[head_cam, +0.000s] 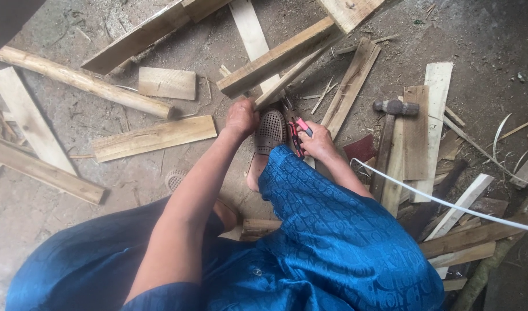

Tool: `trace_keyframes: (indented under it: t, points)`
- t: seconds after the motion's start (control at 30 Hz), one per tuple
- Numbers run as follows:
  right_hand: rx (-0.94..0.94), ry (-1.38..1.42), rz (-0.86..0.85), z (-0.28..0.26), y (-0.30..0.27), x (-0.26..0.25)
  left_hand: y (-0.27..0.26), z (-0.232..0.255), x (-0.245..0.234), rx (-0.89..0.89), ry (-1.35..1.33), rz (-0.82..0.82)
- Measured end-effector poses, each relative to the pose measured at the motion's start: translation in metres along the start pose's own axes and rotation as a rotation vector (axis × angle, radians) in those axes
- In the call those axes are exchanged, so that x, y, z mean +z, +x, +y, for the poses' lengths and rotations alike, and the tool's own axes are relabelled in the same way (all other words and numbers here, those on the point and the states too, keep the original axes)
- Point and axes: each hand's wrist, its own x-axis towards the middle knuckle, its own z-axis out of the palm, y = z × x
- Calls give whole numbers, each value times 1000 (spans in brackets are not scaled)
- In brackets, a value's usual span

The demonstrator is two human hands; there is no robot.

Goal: The person sits on the ground among scrap wood, picks up wooden planks and frames, and hammers and pries nails out of the wood using a hammer and pliers, setting pieces aside as they work through the pile.

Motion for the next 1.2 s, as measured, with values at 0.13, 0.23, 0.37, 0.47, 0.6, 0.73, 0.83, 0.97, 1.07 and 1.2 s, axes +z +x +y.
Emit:
trace_keyframes:
  t: [0.13,0.23,0.37,0.47,0.6,0.73,0.83,0.97,1.07,1.2]
  points:
    - [-13,7,-45,-22,-8,-4,1,0,-1,8,10,-8]
    - [-8,0,-69,-25,-6,-4,2,-2,2,5,13,-16]
    - [-128,-62,-43,7,20,4,1,4,-4,14,9,-14]
    - [-187,-96,-35,27,37,4,-9,12,-14,10,14,-12]
    - [-126,-50,-49,29,35,5,-4,6,-6,10,14,-5]
    - [-84,82,-112,15,21,10,-4,7,-7,5,12,4]
    - [-27,136,-131,15,21,12,1,-2,4,5,-3,4]
    - [10,189,-162,3,10,10,-1,2,1,-1,-14,5]
    - [11,202,-163,21,25,14,-8,6,-9,-3,-19,-1]
    - [26,149,-149,20,22,19,-3,3,0,-10,-44,3]
